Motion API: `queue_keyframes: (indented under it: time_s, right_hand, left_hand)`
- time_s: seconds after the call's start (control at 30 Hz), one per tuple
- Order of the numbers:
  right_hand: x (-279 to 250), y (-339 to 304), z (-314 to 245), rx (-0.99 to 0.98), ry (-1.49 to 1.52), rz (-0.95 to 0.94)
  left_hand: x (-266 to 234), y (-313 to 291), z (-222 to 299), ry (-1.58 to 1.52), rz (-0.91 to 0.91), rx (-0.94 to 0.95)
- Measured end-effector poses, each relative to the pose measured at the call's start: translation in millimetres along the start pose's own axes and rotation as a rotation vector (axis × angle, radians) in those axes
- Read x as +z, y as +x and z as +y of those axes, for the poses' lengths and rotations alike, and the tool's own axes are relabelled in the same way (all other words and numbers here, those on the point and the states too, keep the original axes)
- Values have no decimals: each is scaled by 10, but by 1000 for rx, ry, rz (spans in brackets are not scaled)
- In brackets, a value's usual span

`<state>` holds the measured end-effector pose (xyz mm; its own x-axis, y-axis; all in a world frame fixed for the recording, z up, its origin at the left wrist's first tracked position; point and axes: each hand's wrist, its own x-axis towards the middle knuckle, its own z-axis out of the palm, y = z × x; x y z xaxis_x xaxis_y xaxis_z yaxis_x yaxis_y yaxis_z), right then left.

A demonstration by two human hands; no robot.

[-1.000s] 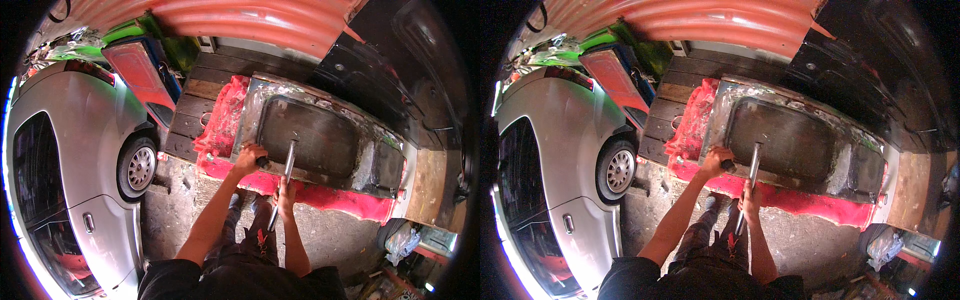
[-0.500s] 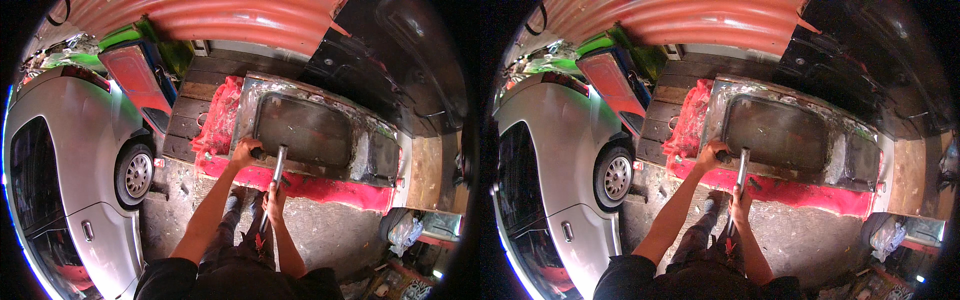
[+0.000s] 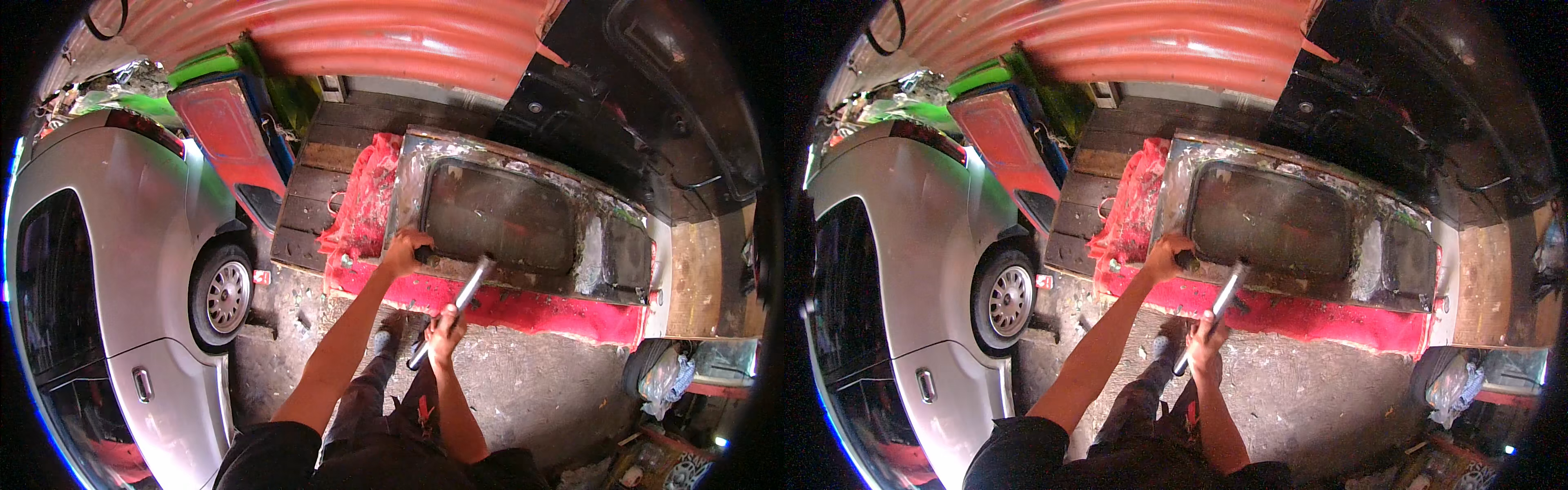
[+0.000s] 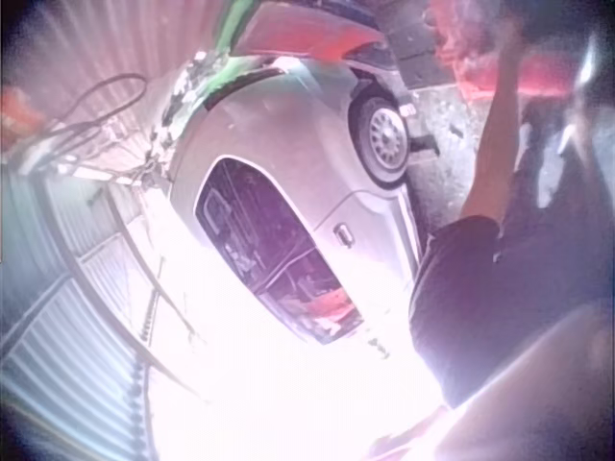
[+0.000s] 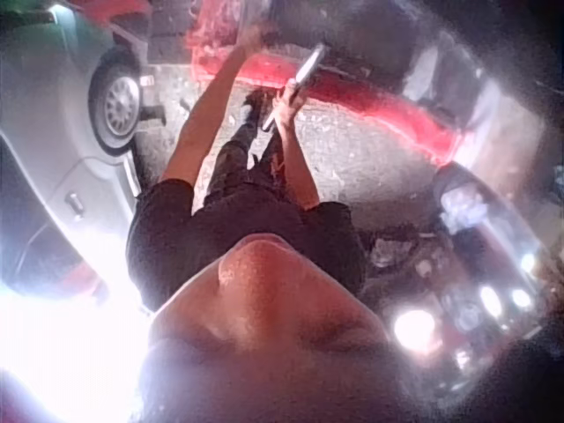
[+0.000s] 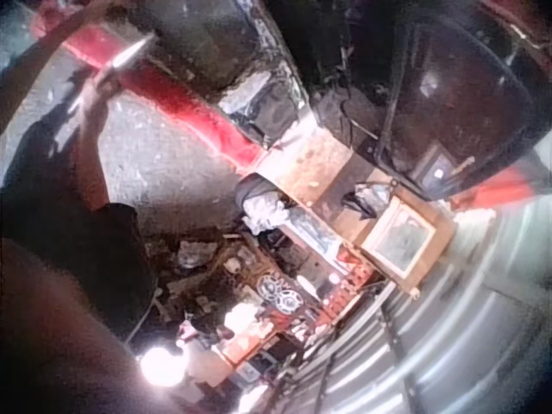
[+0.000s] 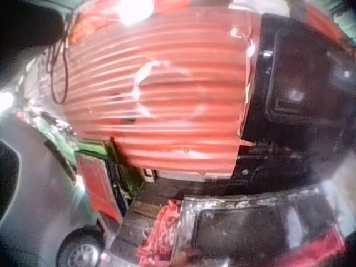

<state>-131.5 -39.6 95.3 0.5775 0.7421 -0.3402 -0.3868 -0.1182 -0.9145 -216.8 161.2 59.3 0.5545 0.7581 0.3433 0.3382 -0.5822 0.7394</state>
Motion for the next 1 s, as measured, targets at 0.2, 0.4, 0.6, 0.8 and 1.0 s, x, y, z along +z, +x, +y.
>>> queue_keyframes:
  time_s: [0.2, 0.4, 0.6, 0.8, 1.0]
  right_hand:
    - [-40, 118, 299, -254, 79, -63]
    - [-192, 35, 763, 4, -251, -22]
    - [-319, -179, 500, 103, -173, -33]
    - [-354, -94, 419, 94, -199, 1]
    - [-321, 1, 141, 126, -94, -35]
  left_hand:
    - [-57, 109, 238, -55, -12, 3]
    - [-275, -241, -486, -165, 153, -325]
    - [-212, -477, 2, 1, 142, -25]
    - [-29, -326, 418, 55, -29, 22]
    - [-18, -182, 257, 65, -17, 52]
